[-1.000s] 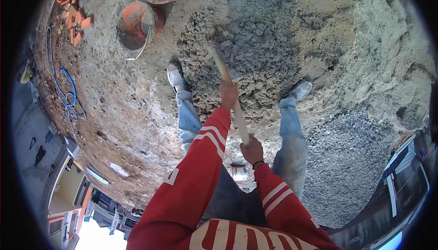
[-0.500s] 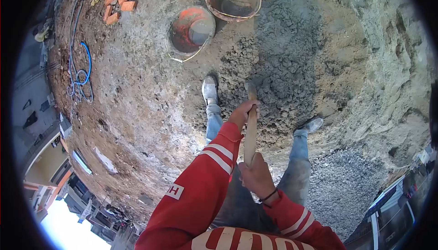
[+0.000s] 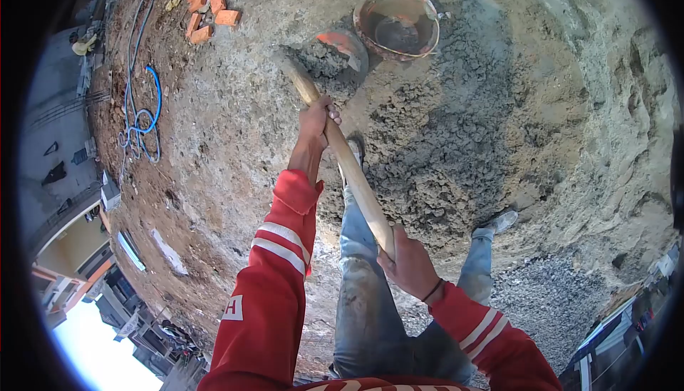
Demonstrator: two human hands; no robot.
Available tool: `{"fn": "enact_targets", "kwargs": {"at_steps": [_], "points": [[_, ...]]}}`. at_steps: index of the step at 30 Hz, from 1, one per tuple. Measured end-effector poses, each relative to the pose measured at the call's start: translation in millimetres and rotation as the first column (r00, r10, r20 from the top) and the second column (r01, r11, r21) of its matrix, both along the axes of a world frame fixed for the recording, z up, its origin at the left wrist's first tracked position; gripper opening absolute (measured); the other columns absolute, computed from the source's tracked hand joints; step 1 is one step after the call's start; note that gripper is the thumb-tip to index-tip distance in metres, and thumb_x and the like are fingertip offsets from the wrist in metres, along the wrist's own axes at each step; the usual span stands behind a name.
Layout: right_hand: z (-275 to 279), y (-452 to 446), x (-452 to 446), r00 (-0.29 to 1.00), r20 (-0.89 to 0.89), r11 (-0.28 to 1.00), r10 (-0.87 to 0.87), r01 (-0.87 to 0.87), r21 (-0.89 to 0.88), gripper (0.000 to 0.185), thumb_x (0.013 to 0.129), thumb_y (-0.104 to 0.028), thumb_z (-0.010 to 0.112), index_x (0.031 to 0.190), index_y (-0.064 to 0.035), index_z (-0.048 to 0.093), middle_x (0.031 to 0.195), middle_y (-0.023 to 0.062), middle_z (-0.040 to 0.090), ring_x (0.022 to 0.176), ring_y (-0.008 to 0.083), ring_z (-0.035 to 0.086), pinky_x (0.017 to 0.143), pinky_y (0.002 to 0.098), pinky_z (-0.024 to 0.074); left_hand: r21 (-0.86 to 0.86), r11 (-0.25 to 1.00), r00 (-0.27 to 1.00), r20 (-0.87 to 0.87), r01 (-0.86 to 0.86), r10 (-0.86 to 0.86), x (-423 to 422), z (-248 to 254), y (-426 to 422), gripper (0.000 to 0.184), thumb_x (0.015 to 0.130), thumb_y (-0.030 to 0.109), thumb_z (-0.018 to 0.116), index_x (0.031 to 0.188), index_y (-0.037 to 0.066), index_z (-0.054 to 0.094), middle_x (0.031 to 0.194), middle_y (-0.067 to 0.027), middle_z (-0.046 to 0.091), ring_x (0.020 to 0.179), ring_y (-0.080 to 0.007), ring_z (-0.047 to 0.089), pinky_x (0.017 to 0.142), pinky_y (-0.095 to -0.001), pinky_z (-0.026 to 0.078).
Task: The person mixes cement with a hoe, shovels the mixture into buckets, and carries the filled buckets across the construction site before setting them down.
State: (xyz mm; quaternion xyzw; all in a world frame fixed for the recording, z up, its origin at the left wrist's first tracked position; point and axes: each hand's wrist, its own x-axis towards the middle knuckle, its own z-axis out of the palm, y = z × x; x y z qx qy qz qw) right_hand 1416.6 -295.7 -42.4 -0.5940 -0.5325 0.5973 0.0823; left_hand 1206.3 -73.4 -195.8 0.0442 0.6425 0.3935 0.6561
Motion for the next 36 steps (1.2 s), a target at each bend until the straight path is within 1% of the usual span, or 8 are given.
{"fn": "enact_targets", "kwargs": {"at_steps": [8,13,21,28,30,33,34,36], "points": [[-208.3,-6.2,4.4,0.938,0.329,0.985,-0.106,0.054,0.164,0.040,0.075,-0.014,0.075,0.106,-0.0062,0.050,0.081,0.0183,0.066,0.076,0.0408,0.064,0.067,0.0506,0.0509,-0.030,0.997,0.980,-0.187,-0.071,0.064,8.5,-81.7,25.9,0.007,0.082,0.006,0.055,0.083,0.002,0.049,0.065,-0.0077,0.048,0.053,-0.0195,0.049,0.051,-0.0368,0.048],[-177.6,-9.4,-7.0,0.960,0.148,0.953,-0.239,0.203,0.225,0.039,0.072,-0.008,0.074,0.104,-0.0064,0.051,0.085,0.0190,0.065,0.078,0.0416,0.064,0.071,0.0500,0.0506,0.165,0.981,0.983,-0.130,-0.106,0.128,22.4,-7.4,30.5,0.010,0.080,0.003,0.056,0.082,0.001,0.046,0.063,-0.0066,0.045,0.046,-0.0177,0.044,0.043,-0.0340,0.042],[-68.8,-6.9,38.2,0.858,-0.098,0.793,-0.505,0.506,0.338,0.024,0.078,-0.006,0.068,0.097,-0.0050,0.053,0.072,0.0174,0.062,0.069,0.0394,0.064,0.057,0.0413,0.0495,0.502,0.822,0.962,-0.176,0.269,-0.207,173.5,155.6,31.2,0.009,0.089,0.004,0.055,0.092,0.002,0.047,0.068,-0.0049,0.048,0.050,-0.0115,0.044,0.047,-0.0279,0.041],[-149.0,-136.2,117.7,0.737,0.167,0.752,-0.655,0.657,0.049,0.029,0.077,-0.005,0.064,0.105,-0.0026,0.056,0.085,0.0225,0.065,0.078,0.0407,0.065,0.067,0.0435,0.0508,0.160,0.832,0.825,-0.323,0.531,-0.464,315.0,-32.6,-137.1,0.016,0.090,0.010,0.061,0.097,0.002,0.049,0.067,-0.0017,0.050,0.045,-0.0106,0.048,0.040,-0.0278,0.041],[-148.9,-199.2,121.0,0.713,0.406,0.733,-0.571,0.666,-0.139,0.032,0.077,-0.010,0.064,0.107,-0.0013,0.057,0.092,0.0242,0.065,0.085,0.0421,0.064,0.074,0.0474,0.0512,-0.258,0.695,0.603,-0.354,0.671,-0.714,327.7,-120.7,-257.1,0.028,0.083,0.014,0.068,0.098,-0.001,0.049,0.065,-0.0076,0.056,0.049,-0.0158,0.058,0.043,-0.0317,0.048],[-119.8,-228.2,128.5,0.739,0.582,0.674,-0.340,0.623,-0.398,0.034,0.077,-0.019,0.066,0.104,0.0000,0.056,0.096,0.0255,0.065,0.088,0.0439,0.063,0.078,0.0520,0.0500,-0.384,0.497,0.443,-0.226,0.778,-0.868,319.1,-188.5,-380.3,0.018,0.084,0.014,0.066,0.083,-0.002,0.057,0.059,-0.0077,0.054,0.046,-0.0197,0.057,0.044,-0.0367,0.048],[-114.0,-227.2,138.0,0.755,0.549,0.706,-0.359,0.605,-0.370,0.034,0.077,-0.020,0.066,0.102,0.0000,0.055,0.095,0.0258,0.065,0.088,0.0443,0.063,0.078,0.0519,0.0503,-0.387,0.489,0.437,-0.220,0.782,-0.872,320.6,-185.6,-377.4,0.018,0.084,0.014,0.066,0.083,-0.002,0.057,0.059,-0.0077,0.054,0.046,-0.0197,0.057,0.044,-0.0367,0.048],[-94.0,-209.4,146.5,0.781,0.491,0.743,-0.386,0.579,-0.337,0.034,0.077,-0.021,0.067,0.099,0.0006,0.053,0.092,0.0271,0.064,0.086,0.0453,0.063,0.075,0.0520,0.0505,-0.420,0.652,0.768,0.223,0.631,-0.601,310.3,-163.8,-362.2,0.015,0.085,0.011,0.062,0.075,0.000,0.057,0.058,-0.0065,0.052,0.046,-0.0190,0.054,0.044,-0.0359,0.047]]}}
